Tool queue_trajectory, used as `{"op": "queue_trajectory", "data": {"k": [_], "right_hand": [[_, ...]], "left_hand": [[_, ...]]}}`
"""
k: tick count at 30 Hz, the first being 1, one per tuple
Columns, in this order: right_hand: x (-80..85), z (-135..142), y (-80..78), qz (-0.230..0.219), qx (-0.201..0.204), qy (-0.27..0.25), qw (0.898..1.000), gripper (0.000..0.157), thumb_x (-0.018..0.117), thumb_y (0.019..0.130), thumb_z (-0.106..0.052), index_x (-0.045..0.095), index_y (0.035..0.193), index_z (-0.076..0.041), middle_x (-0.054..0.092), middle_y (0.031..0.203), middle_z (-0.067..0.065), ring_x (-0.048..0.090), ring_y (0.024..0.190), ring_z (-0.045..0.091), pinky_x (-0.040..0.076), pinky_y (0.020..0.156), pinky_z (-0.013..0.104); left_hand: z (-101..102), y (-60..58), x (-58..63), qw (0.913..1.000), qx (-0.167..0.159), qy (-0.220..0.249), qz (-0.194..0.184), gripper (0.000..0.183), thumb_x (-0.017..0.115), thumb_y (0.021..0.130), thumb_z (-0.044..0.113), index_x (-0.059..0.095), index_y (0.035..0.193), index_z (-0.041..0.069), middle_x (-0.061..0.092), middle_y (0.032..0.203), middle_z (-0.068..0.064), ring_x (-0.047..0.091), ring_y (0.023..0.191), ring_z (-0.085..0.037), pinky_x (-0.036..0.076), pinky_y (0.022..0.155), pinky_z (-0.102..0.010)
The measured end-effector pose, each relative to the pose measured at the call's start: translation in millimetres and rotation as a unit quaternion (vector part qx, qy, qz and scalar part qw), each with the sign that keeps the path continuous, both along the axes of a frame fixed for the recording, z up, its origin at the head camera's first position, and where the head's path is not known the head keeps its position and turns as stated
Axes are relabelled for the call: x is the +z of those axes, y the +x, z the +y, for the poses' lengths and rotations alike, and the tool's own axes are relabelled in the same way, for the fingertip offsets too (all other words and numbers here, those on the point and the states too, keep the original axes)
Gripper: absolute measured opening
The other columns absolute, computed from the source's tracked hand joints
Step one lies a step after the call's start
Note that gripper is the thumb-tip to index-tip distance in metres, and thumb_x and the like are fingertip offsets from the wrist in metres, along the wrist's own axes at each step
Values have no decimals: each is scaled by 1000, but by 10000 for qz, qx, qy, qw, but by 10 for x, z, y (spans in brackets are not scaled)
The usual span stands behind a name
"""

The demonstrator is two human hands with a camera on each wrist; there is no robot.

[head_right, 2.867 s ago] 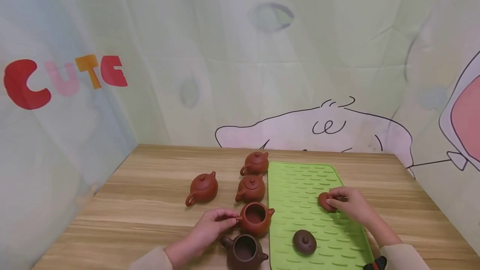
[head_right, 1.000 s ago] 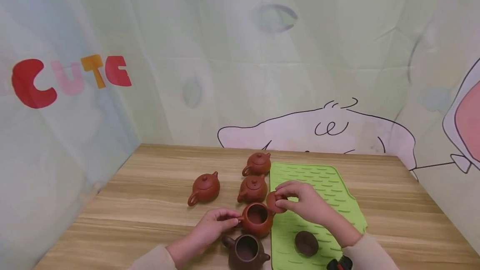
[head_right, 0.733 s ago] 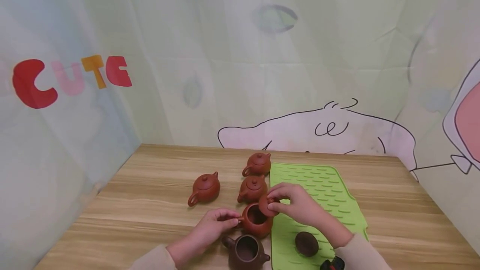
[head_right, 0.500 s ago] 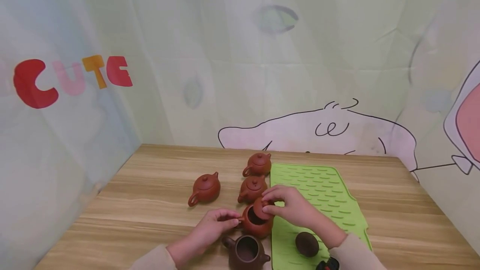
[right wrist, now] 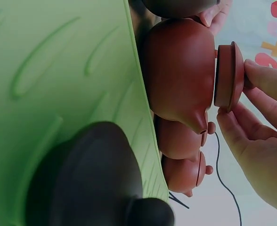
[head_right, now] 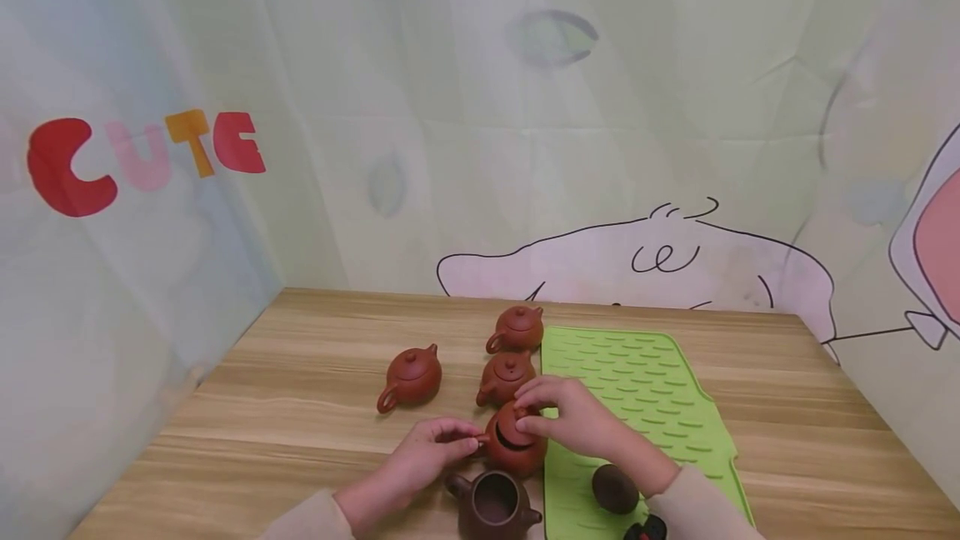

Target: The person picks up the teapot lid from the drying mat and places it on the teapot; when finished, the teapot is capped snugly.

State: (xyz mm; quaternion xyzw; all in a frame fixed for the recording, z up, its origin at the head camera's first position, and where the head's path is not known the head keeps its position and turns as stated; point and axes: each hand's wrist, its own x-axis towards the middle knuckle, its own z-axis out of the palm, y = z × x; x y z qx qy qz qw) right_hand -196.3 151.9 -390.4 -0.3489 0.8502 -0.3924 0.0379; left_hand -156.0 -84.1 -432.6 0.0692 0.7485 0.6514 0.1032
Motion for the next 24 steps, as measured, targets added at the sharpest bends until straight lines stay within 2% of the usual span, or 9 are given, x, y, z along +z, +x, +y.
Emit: {"op": "queue_trajectory", "data": {"k": [7,24], "right_hand": [[-31,-9,-21,21,-14,102,9999,23,69,89,-26,73,104,-9,67,113,8,60,108,23,52,85,30],[-30,-63,-26,168,94,200,9996,21,71,88,-21,73,103,-6,68,110,11,61,107,28,51,87,34]], "left_hand": [[-1,-3,-10,10000,-24,-61,6,20,67,88,4,68,103,-8,72,98,-15,59,85,-8,49,78,-26],[-4,-11,-21,9999,-76,-66,-32,20,65,89,4,67,104,-9,72,100,-17,60,86,-8,49,79,-27]]}}
